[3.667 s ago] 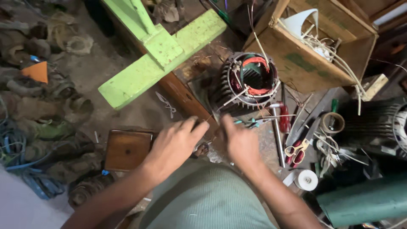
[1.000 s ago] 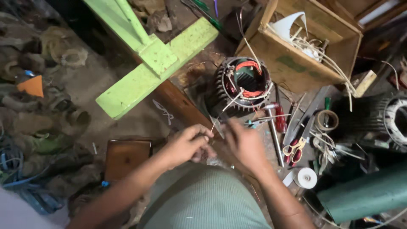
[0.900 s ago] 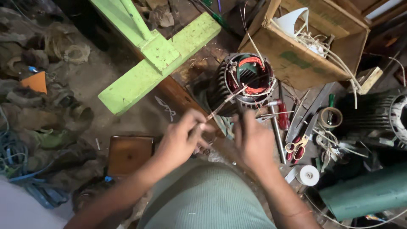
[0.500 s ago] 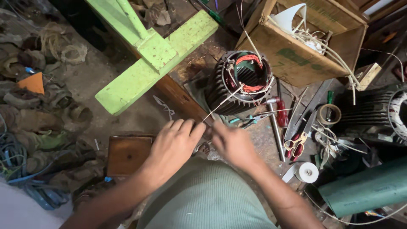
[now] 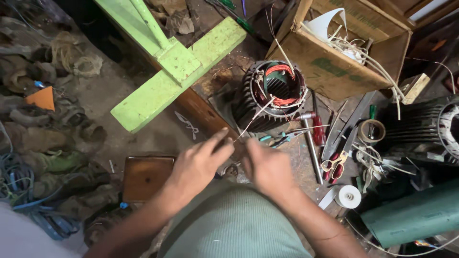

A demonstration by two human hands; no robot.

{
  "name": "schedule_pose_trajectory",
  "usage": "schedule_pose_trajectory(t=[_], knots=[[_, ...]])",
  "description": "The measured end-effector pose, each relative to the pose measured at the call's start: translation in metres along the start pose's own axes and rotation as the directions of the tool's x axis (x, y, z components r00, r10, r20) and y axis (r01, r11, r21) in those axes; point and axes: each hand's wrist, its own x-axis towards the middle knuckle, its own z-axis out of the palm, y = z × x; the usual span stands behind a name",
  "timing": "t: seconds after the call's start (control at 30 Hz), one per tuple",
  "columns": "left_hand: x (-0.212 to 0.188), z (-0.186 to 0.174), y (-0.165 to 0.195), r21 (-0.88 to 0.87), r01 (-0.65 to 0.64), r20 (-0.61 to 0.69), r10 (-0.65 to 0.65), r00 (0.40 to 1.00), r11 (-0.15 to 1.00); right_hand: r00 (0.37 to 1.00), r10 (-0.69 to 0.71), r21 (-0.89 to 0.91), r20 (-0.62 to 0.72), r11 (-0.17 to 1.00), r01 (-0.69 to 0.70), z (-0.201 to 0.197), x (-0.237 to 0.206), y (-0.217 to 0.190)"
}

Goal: The person works on an electrical motor stator, scraping insulation from copper wires with a knife and then stripping the ends with pliers. They repeatedly scrape and strip multiple wire ends to prepare them for connection.

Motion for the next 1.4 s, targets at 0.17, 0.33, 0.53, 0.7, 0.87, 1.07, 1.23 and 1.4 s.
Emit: schedule_pose_trajectory(t=[0.17,0.33,0.53,0.7,0.87,1.07,1.23,1.4], knots=[[0.005,-0.001,0.004,0.214,0.028,0.269,-0.087,0.959,0.977,0.996,0.083,-0.077,0.017,0.994,-0.082,0.018,0.007,0.005],[-0.002,0.004,0.005,0.193,0.069,0.283,-0.123,0.951,0.979,0.996,-0.066,0.085,0.052,0.995,0.062,0.025,0.000,0.012],[0.000,0.028,0.006,0.138,0.232,0.263,-0.261,0.929,0.963,0.971,-0.218,0.137,-0.101,0.963,0.231,0.019,0.000,0.001],[0.002,0.028,0.003,-0.262,0.534,0.281,-0.466,0.839,0.804,0.990,0.112,0.190,-0.080,0.977,-0.096,0.003,-0.004,0.004],[0.000,0.010,0.000,-0.172,0.301,0.191,-0.268,0.944,0.938,0.993,-0.095,0.075,-0.074,0.992,0.101,0.017,0.005,0.009],[0.003,0.004,0.002,0.034,0.190,0.276,-0.192,0.942,0.981,0.998,0.066,0.041,0.010,0.997,-0.066,0.037,0.004,0.019],[0.006,0.000,0.008,0.143,0.121,0.316,-0.161,0.935,0.982,0.986,0.117,-0.038,-0.123,0.992,-0.122,0.031,0.004,0.019],[0.025,-0.008,0.023,0.229,0.069,0.490,-0.176,0.854,0.971,0.984,-0.139,0.224,-0.112,0.961,0.161,0.021,-0.012,0.011]])
